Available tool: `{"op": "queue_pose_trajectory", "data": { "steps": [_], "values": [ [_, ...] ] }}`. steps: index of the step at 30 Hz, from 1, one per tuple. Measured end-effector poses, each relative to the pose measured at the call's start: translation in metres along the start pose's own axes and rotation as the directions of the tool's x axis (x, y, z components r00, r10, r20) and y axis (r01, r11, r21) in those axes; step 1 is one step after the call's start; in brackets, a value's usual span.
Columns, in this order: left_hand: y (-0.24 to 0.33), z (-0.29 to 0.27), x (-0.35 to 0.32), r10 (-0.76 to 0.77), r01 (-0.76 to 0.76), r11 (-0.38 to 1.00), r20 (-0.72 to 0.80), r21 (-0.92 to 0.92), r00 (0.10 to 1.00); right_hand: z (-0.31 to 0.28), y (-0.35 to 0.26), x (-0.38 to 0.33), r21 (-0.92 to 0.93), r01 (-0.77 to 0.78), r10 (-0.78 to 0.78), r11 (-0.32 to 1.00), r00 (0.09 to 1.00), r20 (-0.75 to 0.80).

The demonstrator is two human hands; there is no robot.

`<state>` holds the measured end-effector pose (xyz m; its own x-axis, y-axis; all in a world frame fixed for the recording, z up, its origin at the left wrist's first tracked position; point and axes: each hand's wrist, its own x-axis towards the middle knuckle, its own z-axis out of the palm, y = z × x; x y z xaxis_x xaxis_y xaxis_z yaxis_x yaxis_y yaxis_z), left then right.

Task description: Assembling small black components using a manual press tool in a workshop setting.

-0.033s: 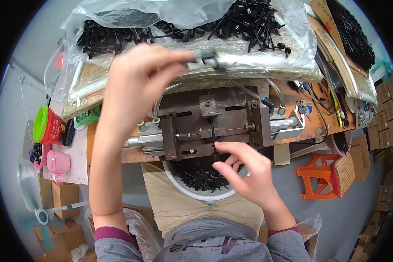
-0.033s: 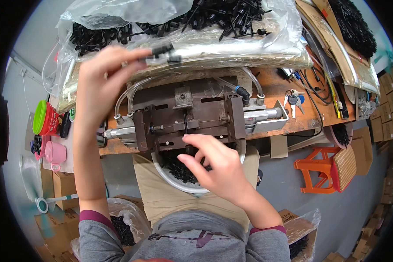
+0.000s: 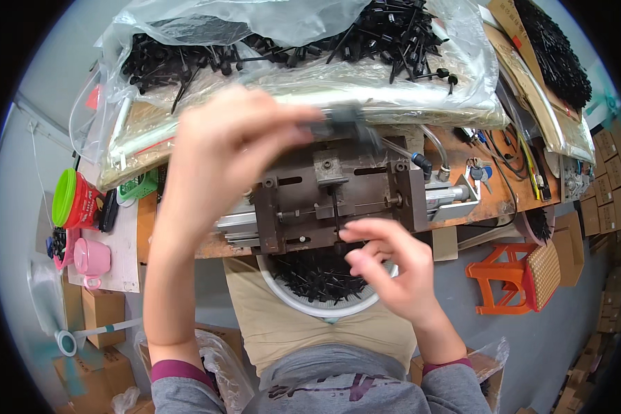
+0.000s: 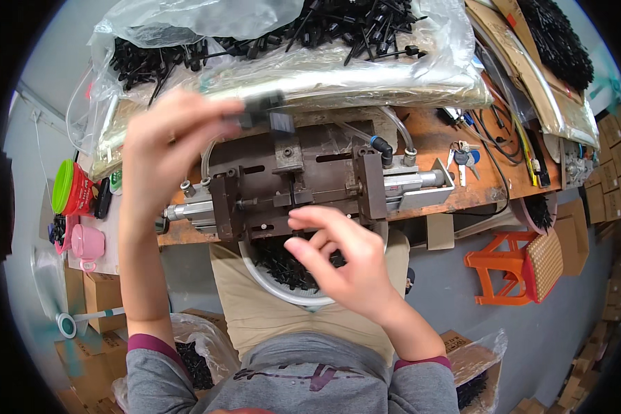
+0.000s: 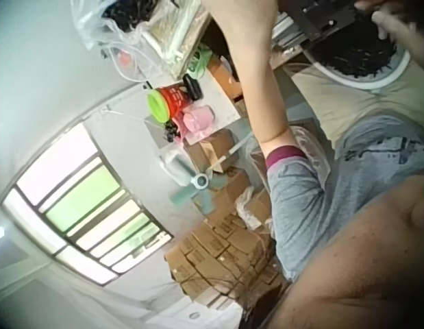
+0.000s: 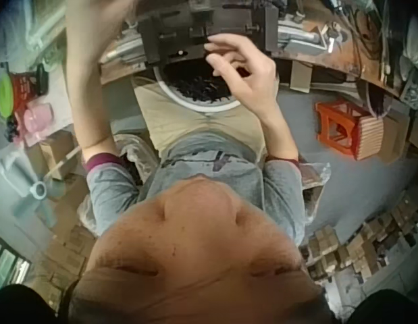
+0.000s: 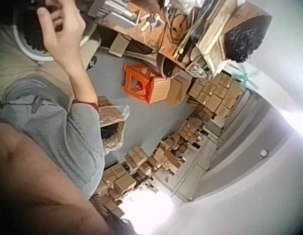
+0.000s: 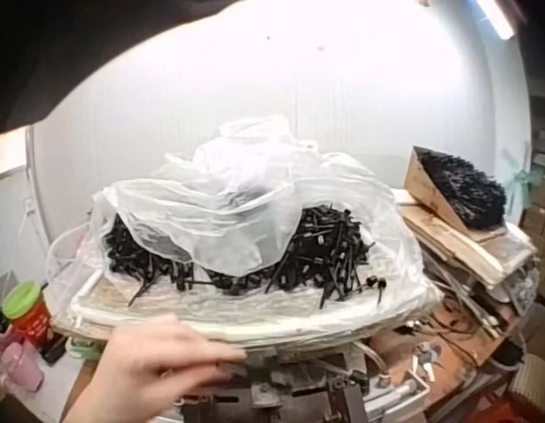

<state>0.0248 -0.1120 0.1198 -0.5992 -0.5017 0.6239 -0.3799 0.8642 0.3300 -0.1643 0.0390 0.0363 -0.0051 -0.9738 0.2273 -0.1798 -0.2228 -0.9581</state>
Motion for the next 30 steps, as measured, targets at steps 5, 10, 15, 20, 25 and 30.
{"op": "queue_pose_trajectory", "data": {
  "steps": [5, 10, 15, 20, 25, 30],
  "values": [
    [0.036, 0.018, -0.043, 0.117, -0.089, 0.959, 0.089, -0.269, 0.989, -0.014, 0.002, 0.001, 0.713, -0.234, 0.087, 0.661, 0.967, 0.238],
    [0.042, 0.019, -0.061, 0.174, -0.158, 0.970, 0.077, -0.185, 0.982, -0.017, -0.003, -0.011, 0.879, -0.290, 0.055, 0.378, 0.955, 0.291],
    [0.048, 0.026, -0.076, 0.167, -0.148, 0.972, 0.092, -0.185, 0.982, -0.021, 0.010, -0.020, 0.641, -0.164, 0.005, 0.750, 0.970, 0.242],
    [0.050, 0.021, -0.089, 0.004, -0.006, 0.999, -0.034, -0.041, 0.999, -0.016, 0.009, -0.015, -0.101, 0.158, -0.154, 0.982, 0.987, 0.048],
    [0.058, 0.019, -0.092, -0.030, 0.042, 0.990, -0.089, 0.135, 0.996, 0.004, 0.019, -0.011, -0.589, 0.352, -0.282, 0.727, 0.936, 0.212],
    [0.060, 0.016, -0.105, -0.057, 0.067, 0.975, -0.050, 0.212, 0.997, 0.015, 0.019, 0.002, -0.769, 0.378, -0.294, 0.515, 0.921, 0.255]
  ]
}}
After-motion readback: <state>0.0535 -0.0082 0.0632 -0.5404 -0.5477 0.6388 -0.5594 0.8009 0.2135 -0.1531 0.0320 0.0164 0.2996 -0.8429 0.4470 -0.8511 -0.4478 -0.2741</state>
